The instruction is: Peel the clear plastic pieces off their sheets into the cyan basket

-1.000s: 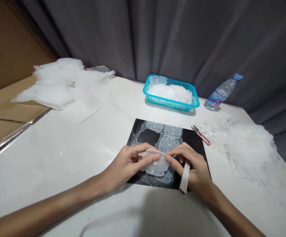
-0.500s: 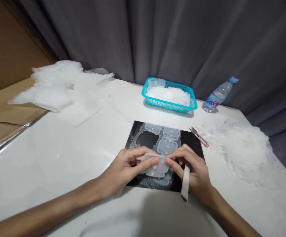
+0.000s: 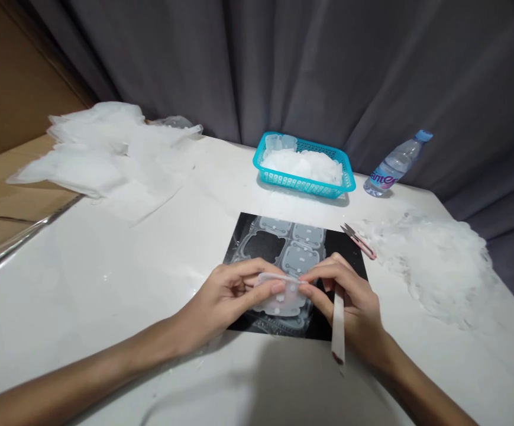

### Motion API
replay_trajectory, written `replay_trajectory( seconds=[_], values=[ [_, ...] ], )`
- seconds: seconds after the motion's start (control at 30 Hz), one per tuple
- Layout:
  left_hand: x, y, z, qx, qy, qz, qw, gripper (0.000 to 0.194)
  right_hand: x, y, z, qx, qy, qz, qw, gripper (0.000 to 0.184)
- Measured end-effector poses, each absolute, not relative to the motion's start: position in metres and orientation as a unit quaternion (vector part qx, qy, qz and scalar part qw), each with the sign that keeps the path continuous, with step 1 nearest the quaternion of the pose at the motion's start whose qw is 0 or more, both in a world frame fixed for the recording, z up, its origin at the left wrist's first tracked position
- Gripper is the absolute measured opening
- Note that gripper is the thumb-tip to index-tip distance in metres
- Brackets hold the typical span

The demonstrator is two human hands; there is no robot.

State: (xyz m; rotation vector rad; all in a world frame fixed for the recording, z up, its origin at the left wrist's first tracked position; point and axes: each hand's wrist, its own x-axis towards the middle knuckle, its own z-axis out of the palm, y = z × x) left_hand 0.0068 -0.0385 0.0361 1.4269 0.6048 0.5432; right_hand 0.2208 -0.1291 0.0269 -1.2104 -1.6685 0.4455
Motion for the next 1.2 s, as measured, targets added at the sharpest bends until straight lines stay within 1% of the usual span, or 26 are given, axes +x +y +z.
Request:
replay_trajectory(
  seconds=[0.07,0.23,0.33,0.57,0.73,0.83,0.97,1.2],
  values=[
    [0.007,-0.038,0.036,0.649,0.271,0.238,0.67,0.012,0.22,-0.13,0.028,-0.501,-0.689,0.178,0.493,0.015],
    [0.008,-0.04,0.036,0.675,0.284,0.22,0.644,0.015,0.218,-0.13,0.03,-0.499,-0.695,0.184,0.484,0.028],
    [0.009,-0.042,0.035,0.69,0.29,0.207,0.63,0.018,0.218,-0.129,0.029,-0.497,-0.698,0.188,0.481,0.029],
    [0.009,-0.041,0.034,0.707,0.283,0.223,0.609,0.016,0.218,-0.128,0.03,-0.486,-0.703,0.167,0.491,0.021],
    [0.01,-0.042,0.035,0.689,0.283,0.229,0.626,0.013,0.218,-0.128,0.028,-0.487,-0.702,0.177,0.49,0.016],
    [0.01,-0.044,0.034,0.674,0.29,0.232,0.639,0.011,0.218,-0.13,0.025,-0.501,-0.683,0.194,0.494,0.015],
    [0.01,-0.047,0.034,0.645,0.318,0.247,0.649,0.015,0.217,-0.133,0.022,-0.534,-0.637,0.23,0.505,0.009],
    [0.008,-0.048,0.038,0.666,0.33,0.272,0.612,0.014,0.214,-0.134,0.016,-0.548,-0.618,0.259,0.501,0.004]
  ],
)
